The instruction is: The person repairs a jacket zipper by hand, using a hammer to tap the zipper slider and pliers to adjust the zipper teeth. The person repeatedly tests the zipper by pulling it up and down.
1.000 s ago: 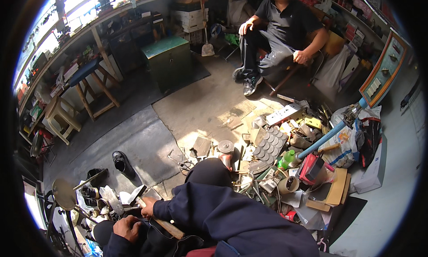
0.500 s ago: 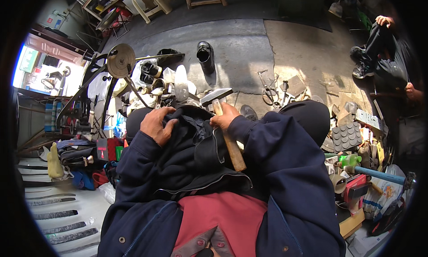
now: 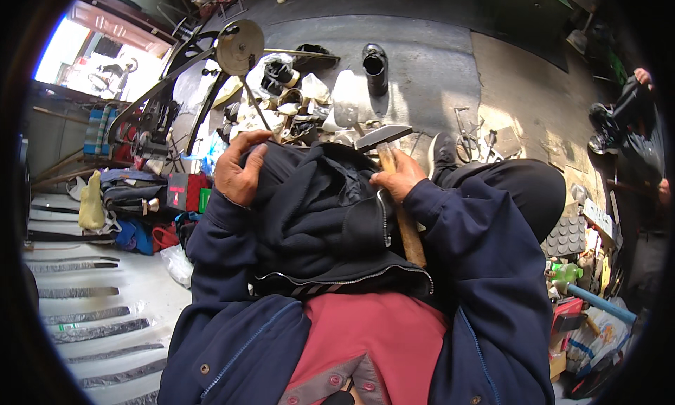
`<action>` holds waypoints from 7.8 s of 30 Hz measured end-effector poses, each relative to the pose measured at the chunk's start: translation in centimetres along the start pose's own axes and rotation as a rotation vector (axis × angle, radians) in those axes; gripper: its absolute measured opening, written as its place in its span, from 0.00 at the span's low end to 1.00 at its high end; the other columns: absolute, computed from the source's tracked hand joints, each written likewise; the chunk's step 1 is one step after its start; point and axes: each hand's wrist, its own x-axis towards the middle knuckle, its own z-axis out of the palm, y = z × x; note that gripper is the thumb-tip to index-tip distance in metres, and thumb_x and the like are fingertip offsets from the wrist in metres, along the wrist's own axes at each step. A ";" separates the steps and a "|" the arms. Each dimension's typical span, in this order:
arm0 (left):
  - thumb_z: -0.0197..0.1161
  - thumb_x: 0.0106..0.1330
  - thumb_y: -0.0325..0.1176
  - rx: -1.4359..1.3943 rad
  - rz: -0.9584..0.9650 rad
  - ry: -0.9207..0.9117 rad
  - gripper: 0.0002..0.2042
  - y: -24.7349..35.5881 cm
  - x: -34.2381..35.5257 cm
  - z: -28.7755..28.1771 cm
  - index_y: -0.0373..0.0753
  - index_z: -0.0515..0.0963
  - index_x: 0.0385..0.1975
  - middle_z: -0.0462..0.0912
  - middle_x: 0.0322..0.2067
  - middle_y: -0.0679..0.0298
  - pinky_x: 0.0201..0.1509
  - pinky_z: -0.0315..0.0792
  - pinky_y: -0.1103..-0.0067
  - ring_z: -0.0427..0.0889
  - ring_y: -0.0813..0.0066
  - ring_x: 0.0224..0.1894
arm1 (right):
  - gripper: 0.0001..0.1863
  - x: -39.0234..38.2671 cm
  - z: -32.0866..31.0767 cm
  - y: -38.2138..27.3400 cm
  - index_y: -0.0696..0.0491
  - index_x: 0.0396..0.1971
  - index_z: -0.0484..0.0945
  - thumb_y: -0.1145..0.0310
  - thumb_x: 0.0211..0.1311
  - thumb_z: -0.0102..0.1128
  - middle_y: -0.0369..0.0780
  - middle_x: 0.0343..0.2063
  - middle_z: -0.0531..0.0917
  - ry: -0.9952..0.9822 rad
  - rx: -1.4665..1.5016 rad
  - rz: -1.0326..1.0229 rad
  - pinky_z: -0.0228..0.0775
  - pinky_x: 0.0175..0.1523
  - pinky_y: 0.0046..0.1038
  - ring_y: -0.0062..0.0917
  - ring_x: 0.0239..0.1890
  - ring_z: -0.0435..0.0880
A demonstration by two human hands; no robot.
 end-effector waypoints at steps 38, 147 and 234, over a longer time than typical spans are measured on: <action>0.44 0.55 0.20 -0.865 -0.153 0.409 0.37 -3.0 -3.5 -14.8 0.37 0.59 0.73 0.72 0.64 0.45 0.69 0.75 0.59 0.77 0.48 0.64 | 0.13 -6.3 11.8 -11.7 0.55 0.46 0.72 0.72 0.66 0.66 0.36 0.33 0.80 -0.591 0.645 -0.254 0.71 0.33 0.21 0.18 0.28 0.78; 0.63 0.67 0.27 -0.202 -0.181 -0.241 0.08 2.4 6.7 2.3 0.34 0.75 0.42 0.81 0.31 0.61 0.40 0.72 0.79 0.77 0.76 0.33 | 0.22 -1.1 4.8 -10.7 0.58 0.47 0.71 0.72 0.61 0.76 0.38 0.34 0.83 -0.168 0.784 -0.224 0.82 0.36 0.29 0.27 0.32 0.87; 0.68 0.53 0.41 -0.503 -0.733 -0.233 0.21 -12.0 7.3 14.7 0.34 0.84 0.44 0.88 0.40 0.48 0.53 0.77 0.70 0.87 0.55 0.45 | 0.28 5.2 0.9 -8.0 0.68 0.65 0.67 0.84 0.65 0.59 0.57 0.46 0.84 -0.139 -0.554 -0.486 0.79 0.51 0.32 0.42 0.47 0.88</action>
